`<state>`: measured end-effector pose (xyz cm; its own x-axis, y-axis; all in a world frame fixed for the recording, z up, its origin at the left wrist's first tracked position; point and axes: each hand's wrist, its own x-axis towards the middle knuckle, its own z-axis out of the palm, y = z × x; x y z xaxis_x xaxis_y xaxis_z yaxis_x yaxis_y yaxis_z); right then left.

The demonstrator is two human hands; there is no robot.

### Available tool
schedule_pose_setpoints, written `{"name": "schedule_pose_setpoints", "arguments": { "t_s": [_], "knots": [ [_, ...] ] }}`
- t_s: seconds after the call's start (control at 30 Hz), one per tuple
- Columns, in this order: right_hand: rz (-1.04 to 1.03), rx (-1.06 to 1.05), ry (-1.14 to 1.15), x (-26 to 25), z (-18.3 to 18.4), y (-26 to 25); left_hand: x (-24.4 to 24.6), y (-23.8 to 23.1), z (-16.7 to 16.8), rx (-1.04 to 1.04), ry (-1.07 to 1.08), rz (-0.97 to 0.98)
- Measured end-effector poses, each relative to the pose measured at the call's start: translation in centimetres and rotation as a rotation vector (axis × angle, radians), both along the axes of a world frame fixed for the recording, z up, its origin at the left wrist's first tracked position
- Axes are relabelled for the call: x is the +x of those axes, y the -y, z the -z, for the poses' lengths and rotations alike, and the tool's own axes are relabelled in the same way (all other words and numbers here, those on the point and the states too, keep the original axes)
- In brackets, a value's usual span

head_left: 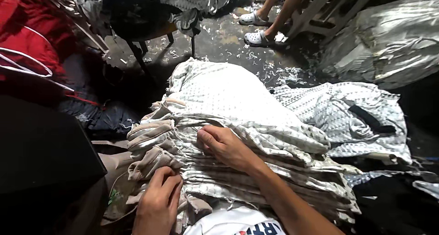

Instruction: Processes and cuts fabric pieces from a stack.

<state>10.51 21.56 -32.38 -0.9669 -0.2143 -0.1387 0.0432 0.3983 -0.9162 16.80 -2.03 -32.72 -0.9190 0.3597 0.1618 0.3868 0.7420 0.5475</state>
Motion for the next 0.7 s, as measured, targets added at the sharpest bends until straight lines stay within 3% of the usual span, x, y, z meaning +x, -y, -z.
{"name": "schedule_pose_setpoints", "arguments": {
  "t_s": [0.23, 0.47, 0.6, 0.7],
  "knots": [
    [0.015, -0.014, -0.013, 0.0, 0.0, 0.1, -1.0, 2.8, -2.0, 0.154, 0.225, 0.0],
    [0.012, -0.016, -0.021, -0.1, 0.1, 0.0, 0.9, 1.5, -2.2, 0.015, 0.195, -0.065],
    [0.029, -0.014, -0.06, 0.1, 0.0, 0.1, 0.8, 2.6, -2.3, 0.162, 0.228, -0.112],
    [-0.036, 0.125, -0.206, 0.8, -0.3, 0.5, 0.3, 3.2, -3.2, 0.19, 0.292, -0.09]
  ]
}}
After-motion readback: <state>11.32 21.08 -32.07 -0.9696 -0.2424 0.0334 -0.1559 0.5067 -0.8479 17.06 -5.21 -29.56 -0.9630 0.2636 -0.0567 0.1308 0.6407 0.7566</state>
